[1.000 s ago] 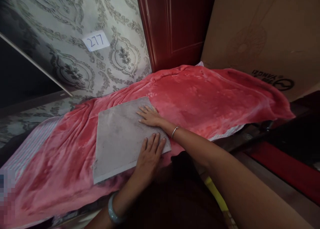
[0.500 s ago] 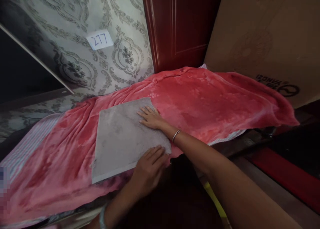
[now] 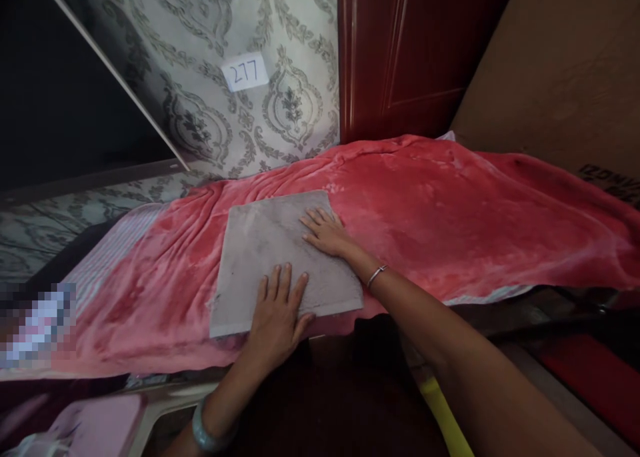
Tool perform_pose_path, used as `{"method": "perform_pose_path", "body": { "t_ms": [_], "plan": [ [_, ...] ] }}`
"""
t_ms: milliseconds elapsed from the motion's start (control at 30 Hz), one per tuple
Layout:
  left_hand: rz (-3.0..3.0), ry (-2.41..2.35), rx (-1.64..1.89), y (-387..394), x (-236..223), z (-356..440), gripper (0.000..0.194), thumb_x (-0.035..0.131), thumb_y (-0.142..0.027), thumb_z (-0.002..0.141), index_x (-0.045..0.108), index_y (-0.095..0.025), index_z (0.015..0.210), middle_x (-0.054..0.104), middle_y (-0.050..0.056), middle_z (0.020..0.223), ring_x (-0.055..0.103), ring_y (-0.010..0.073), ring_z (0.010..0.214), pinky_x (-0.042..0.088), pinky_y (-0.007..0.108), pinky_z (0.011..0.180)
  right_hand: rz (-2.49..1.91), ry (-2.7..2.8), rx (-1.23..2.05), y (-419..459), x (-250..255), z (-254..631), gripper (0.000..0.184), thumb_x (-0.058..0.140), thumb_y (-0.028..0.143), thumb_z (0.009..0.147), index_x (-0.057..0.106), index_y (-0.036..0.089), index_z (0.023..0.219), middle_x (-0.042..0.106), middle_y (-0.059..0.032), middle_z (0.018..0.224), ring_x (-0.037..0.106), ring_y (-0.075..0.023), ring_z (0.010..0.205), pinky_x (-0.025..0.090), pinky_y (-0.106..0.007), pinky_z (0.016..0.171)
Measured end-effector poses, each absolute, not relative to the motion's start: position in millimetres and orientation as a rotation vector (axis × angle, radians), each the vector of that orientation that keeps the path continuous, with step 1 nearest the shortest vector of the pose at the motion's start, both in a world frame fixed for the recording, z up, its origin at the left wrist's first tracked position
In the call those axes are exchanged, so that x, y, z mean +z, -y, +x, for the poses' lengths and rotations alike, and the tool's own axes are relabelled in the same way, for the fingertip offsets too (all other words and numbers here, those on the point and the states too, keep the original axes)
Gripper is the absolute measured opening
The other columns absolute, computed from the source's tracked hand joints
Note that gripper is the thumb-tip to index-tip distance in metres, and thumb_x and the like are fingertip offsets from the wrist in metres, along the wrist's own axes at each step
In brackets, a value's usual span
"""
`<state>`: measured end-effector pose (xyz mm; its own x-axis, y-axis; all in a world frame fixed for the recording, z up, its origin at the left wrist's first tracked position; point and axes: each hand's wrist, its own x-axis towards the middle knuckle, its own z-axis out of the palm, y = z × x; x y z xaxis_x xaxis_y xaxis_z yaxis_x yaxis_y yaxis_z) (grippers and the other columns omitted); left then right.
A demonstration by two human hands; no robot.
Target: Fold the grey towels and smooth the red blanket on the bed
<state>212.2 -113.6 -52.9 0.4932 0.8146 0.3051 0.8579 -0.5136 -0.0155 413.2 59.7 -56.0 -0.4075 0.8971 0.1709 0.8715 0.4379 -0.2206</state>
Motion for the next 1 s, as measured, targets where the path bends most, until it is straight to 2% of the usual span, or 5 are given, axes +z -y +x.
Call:
{"method": "perform_pose_path", "body": {
  "t_ms": [200, 400, 533, 733, 1000],
  "plan": [
    [-2.737, 1.473, -0.574, 104.9, -29.5, 172.8, 0.047, 0.043, -0.037, 0.100, 0.050, -0.023, 0.145, 0.049, 0.012, 0.152, 0.043, 0.0255, 0.143, 0.039, 0.051, 0.116, -1.534, 2.436, 0.149, -60.1, -58.9, 413.9, 0.061, 0.032, 0.052, 0.102, 0.030, 0.030, 0.159, 0.017, -0.0036, 0.167, 0.012, -0.0320, 0.152, 0.018, -0.062, 0.118],
    [-2.354, 1.831, -0.503, 79.2, -24.4, 143.3, 0.058, 0.048, -0.046, 0.097, 0.049, -0.016, 0.146, 0.039, 0.020, 0.157, 0.029, 0.0388, 0.148, 0.030, 0.064, 0.116, -1.643, 2.418, 0.268, -63.3, -37.0, 406.1, 0.057, 0.039, 0.047, 0.101, 0.041, 0.026, 0.154, 0.028, -0.0083, 0.163, 0.023, -0.0350, 0.149, 0.025, -0.065, 0.114],
    [-2.309, 1.890, -0.387, 80.5, -37.7, 147.4, 0.058, 0.048, -0.047, 0.097, 0.047, -0.021, 0.148, 0.038, 0.020, 0.158, 0.030, 0.0403, 0.148, 0.031, 0.066, 0.113, -1.606, 2.328, 0.196, -73.7, -7.9, 367.5, 0.053, 0.033, 0.041, 0.103, 0.049, 0.021, 0.149, 0.041, -0.0123, 0.156, 0.032, -0.0342, 0.145, 0.026, -0.060, 0.116],
    [-2.271, 1.887, -0.360, 84.2, -39.4, 149.5, 0.058, 0.050, -0.046, 0.096, 0.047, -0.021, 0.148, 0.038, 0.021, 0.158, 0.031, 0.0404, 0.147, 0.033, 0.065, 0.113, -1.301, 2.488, 0.101, -83.5, 12.5, 284.8, 0.056, 0.040, 0.044, 0.102, 0.040, 0.025, 0.155, 0.025, -0.0099, 0.164, 0.018, -0.0343, 0.151, 0.020, -0.061, 0.118],
    [-2.199, 1.890, -0.412, 93.8, -53.5, 143.8, 0.062, 0.054, -0.046, 0.094, 0.044, -0.021, 0.150, 0.039, 0.021, 0.157, 0.032, 0.0435, 0.146, 0.037, 0.065, 0.110, -1.225, 2.676, 0.086, -84.1, -23.5, 265.9, 0.057, 0.037, 0.052, 0.103, 0.038, 0.030, 0.155, 0.026, -0.0063, 0.164, 0.017, -0.0335, 0.151, 0.015, -0.064, 0.118]
  ]
}}
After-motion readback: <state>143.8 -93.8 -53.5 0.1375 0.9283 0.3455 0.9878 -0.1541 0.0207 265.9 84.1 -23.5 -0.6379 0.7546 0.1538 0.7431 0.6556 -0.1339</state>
